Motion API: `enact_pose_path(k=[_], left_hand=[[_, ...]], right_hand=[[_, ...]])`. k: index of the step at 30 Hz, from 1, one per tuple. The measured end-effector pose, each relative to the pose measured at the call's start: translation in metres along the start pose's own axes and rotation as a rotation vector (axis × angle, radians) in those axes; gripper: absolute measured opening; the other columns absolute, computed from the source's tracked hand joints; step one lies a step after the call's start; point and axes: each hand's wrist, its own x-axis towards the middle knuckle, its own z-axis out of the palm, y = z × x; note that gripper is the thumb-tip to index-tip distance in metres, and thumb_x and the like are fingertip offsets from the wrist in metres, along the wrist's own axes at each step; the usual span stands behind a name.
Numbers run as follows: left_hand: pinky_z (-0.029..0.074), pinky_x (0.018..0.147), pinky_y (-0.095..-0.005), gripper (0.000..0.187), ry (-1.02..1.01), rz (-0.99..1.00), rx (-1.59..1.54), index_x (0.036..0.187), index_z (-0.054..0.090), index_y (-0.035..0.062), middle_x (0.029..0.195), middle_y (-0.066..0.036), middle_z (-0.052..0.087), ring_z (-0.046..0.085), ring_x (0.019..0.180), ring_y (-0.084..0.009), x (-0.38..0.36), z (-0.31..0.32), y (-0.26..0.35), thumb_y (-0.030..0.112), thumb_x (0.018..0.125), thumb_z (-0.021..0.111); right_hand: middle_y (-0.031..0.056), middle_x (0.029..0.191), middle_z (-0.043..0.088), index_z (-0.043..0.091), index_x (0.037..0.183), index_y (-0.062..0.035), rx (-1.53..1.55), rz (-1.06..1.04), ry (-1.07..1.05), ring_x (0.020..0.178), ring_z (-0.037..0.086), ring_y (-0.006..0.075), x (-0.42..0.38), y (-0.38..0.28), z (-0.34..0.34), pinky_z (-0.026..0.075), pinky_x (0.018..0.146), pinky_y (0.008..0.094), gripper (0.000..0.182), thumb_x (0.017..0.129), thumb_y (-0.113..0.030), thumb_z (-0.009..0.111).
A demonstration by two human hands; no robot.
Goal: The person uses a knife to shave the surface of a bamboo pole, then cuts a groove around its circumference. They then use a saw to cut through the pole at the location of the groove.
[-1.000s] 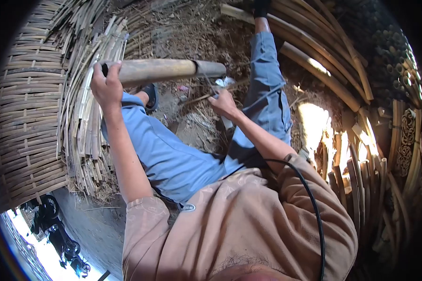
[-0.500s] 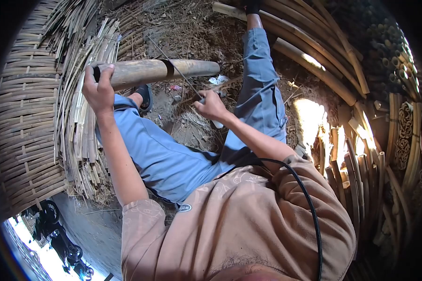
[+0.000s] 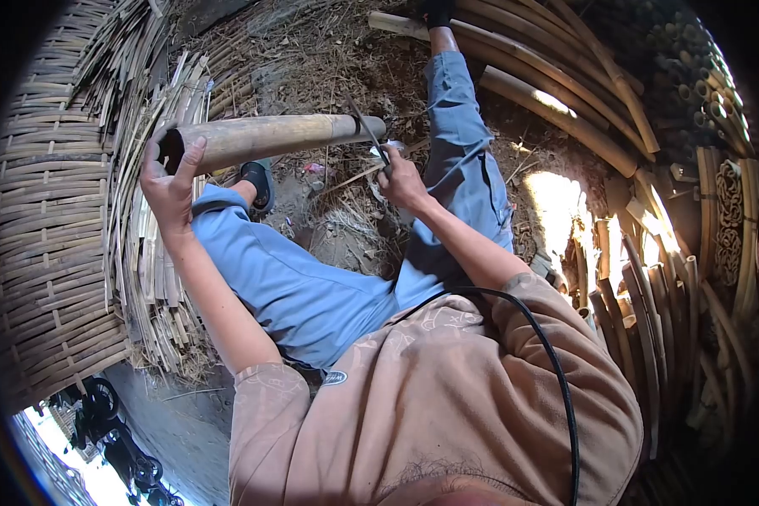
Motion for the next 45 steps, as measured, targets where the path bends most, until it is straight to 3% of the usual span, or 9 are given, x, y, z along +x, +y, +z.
enact_pose_path(k=[6, 10, 14, 19, 22, 26, 34, 39, 45], left_hand=[[0.046, 0.098, -0.0344, 0.038, -0.018, 0.095, 0.151, 0.113, 0.07, 0.0028, 0.109, -0.011, 0.067, 0.062, 0.103, -0.0239, 0.001, 0.007, 0.004, 0.025, 0.084, 0.08], [0.045, 0.098, -0.0348, 0.034, -0.041, 0.039, 0.075, 0.112, 0.069, 0.003, 0.108, -0.012, 0.066, 0.061, 0.103, -0.0238, -0.001, 0.008, 0.002, 0.024, 0.086, 0.077], [0.047, 0.093, -0.0335, 0.03, 0.019, 0.0, 0.089, 0.107, 0.069, 0.0027, 0.103, -0.011, 0.066, 0.061, 0.097, -0.0222, 0.0, 0.008, -0.008, 0.024, 0.086, 0.076], [0.048, 0.088, -0.0337, 0.029, 0.076, -0.14, 0.041, 0.102, 0.07, 0.0021, 0.1, -0.01, 0.066, 0.062, 0.092, -0.0221, 0.0, 0.012, -0.006, 0.026, 0.086, 0.075], [0.048, 0.089, -0.0343, 0.03, 0.071, -0.068, 0.101, 0.102, 0.07, 0.002, 0.1, -0.011, 0.066, 0.063, 0.093, -0.0234, -0.001, 0.014, -0.004, 0.026, 0.086, 0.075], [0.049, 0.089, -0.0355, 0.031, 0.069, -0.019, 0.115, 0.102, 0.069, 0.0014, 0.102, -0.013, 0.066, 0.063, 0.094, -0.0252, -0.002, 0.011, -0.011, 0.027, 0.086, 0.075], [0.049, 0.088, -0.037, 0.03, 0.053, 0.03, 0.099, 0.103, 0.068, 0.0005, 0.102, -0.014, 0.065, 0.063, 0.092, -0.0273, -0.004, 0.015, -0.004, 0.025, 0.086, 0.076], [0.048, 0.091, -0.0359, 0.033, 0.013, 0.073, 0.135, 0.108, 0.068, 0.0006, 0.104, -0.012, 0.064, 0.061, 0.097, -0.0244, -0.004, 0.012, -0.004, 0.023, 0.086, 0.075], [0.043, 0.106, -0.0356, 0.049, -0.143, 0.089, -0.206, 0.125, 0.064, 0.0, 0.119, -0.013, 0.066, 0.061, 0.113, -0.0243, -0.005, 0.018, 0.013, 0.02, 0.08, 0.069]], right_hand=[[0.0316, 0.103, 0.069, 0.053, 0.135, 0.0009, 0.226, 0.331, -0.075, 0.098, 0.067, 0.0485, 0.006, -0.057, -0.007, 0.053, 0.087, 0.0519, 0.045, 0.097, -0.023, 0.062], [0.0262, 0.086, 0.066, 0.059, 0.12, -0.0006, 0.235, -0.275, 0.048, 0.077, 0.067, 0.042, -0.028, -0.075, -0.004, 0.05, 0.072, 0.0493, 0.025, 0.102, -0.017, 0.058], [0.0293, 0.084, 0.065, 0.059, 0.104, -0.0002, 0.257, 0.152, -0.075, 0.081, 0.064, 0.0498, -0.029, -0.051, 0.006, 0.049, 0.072, 0.0542, 0.019, 0.098, -0.018, 0.059], [0.0287, 0.075, 0.065, 0.058, 0.095, 0.0007, 0.222, 0.12, -0.088, 0.073, 0.063, 0.05, -0.017, -0.093, -0.007, 0.05, 0.069, 0.0548, 0.022, 0.1, -0.021, 0.057], [0.029, 0.077, 0.063, 0.052, 0.097, 0.0005, 0.139, -0.209, 0.032, 0.072, 0.063, 0.0464, -0.031, -0.096, -0.002, 0.047, 0.066, 0.0546, 0.019, 0.096, -0.016, 0.061], [0.0291, 0.079, 0.065, 0.056, 0.104, -0.0006, 0.139, 0.093, -0.109, 0.08, 0.066, 0.049, -0.014, -0.055, 0.004, 0.052, 0.072, 0.0568, 0.021, 0.098, -0.021, 0.06], [0.0252, 0.071, 0.059, 0.054, 0.097, -0.002, 0.115, -0.305, 0.08, 0.072, 0.062, 0.0482, -0.028, -0.089, -0.003, 0.048, 0.065, 0.0558, 0.013, 0.094, -0.011, 0.062], [0.0317, 0.084, 0.068, 0.062, 0.092, 0.0007, -0.164, 0.086, -0.163, 0.082, 0.069, 0.0477, 0.028, -0.001, 0.011, 0.053, 0.073, 0.0584, 0.022, 0.095, -0.02, 0.054], [0.0269, 0.07, 0.061, 0.057, 0.092, 0.0003, 0.112, -0.2, -0.045, 0.071, 0.064, 0.047, -0.013, -0.072, -0.025, 0.05, 0.064, 0.0532, 0.014, 0.093, -0.012, 0.063]])
